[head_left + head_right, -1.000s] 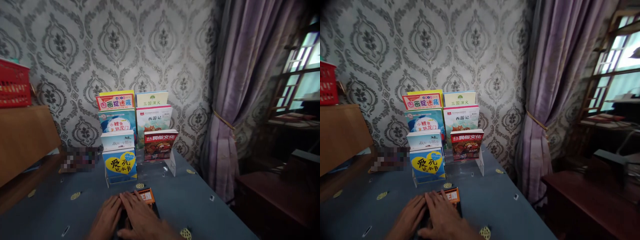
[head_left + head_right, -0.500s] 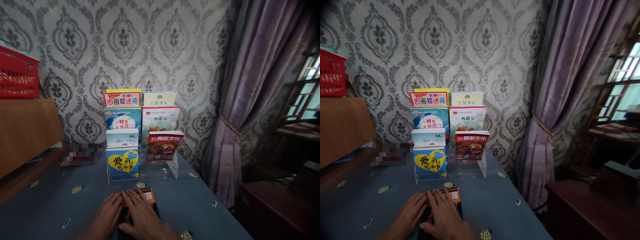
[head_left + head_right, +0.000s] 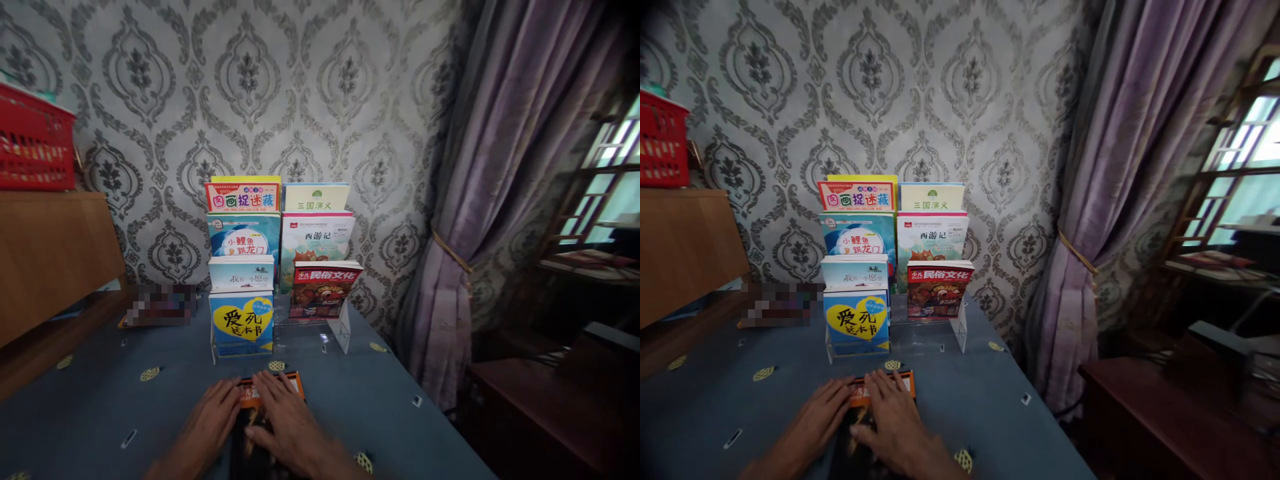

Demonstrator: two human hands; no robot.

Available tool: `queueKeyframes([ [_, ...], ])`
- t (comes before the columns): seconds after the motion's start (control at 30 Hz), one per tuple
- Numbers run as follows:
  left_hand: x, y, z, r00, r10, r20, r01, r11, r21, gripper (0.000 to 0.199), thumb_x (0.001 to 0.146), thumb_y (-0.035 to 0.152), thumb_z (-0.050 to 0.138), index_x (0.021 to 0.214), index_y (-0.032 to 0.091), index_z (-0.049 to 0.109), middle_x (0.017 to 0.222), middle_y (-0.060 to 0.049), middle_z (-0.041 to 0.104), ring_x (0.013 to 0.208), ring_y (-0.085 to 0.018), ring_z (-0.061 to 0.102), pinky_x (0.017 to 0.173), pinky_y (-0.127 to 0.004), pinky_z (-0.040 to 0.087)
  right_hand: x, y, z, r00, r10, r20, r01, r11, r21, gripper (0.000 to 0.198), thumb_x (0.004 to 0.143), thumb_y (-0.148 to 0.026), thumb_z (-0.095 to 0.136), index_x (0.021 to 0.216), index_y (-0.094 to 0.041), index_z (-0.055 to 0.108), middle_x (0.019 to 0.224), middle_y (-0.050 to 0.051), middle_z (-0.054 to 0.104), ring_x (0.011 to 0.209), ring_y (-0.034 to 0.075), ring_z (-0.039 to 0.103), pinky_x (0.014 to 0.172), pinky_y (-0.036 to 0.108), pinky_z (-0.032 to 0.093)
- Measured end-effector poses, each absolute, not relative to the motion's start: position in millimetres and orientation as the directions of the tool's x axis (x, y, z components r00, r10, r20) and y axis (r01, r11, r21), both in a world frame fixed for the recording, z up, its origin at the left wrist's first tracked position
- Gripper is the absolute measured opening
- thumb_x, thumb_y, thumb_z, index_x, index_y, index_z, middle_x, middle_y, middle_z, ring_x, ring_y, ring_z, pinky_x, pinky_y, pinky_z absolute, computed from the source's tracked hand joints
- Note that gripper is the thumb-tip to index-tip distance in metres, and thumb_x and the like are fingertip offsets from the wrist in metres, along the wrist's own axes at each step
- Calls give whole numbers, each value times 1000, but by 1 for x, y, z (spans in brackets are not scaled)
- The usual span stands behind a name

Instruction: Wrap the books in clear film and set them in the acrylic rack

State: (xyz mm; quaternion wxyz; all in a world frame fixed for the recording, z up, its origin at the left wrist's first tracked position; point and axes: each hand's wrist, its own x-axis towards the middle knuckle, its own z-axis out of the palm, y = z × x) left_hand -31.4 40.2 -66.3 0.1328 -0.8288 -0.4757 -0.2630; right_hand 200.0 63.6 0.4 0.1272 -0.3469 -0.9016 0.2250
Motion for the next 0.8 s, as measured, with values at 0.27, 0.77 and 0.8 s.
queueKeyframes([
  [0.27, -29, 38, -66, 405, 662, 631, 870, -491, -42, 36, 105, 30, 32, 123, 24, 63, 125, -7, 71, 111, -21, 69, 95, -37, 60, 220, 63, 3, -693, 717, 78, 602, 635, -484, 70, 97, -52, 49, 155, -15, 37, 161, 13, 36, 151, 27, 30, 126, 52, 18],
  [0.77, -26, 33, -43, 460, 730, 505, 875, -469, -120, 32, 103, 23, 37, 121, 21, 63, 126, -9, 71, 114, -24, 69, 93, -41, 61, 236, 66, 3, -659, 747, 88, 621, 606, -496, 60, 95, -38, 56, 149, -14, 46, 159, 15, 39, 150, 28, 33, 125, 51, 22],
  [0.8, -21, 33, -39, 466, 740, 485, 875, -466, -130, 30, 102, 23, 38, 119, 21, 64, 127, -9, 71, 115, -25, 69, 92, -43, 61, 235, 65, 4, -657, 748, 90, 620, 605, -500, 60, 95, -38, 57, 149, -14, 47, 159, 15, 39, 150, 28, 33, 125, 50, 22],
])
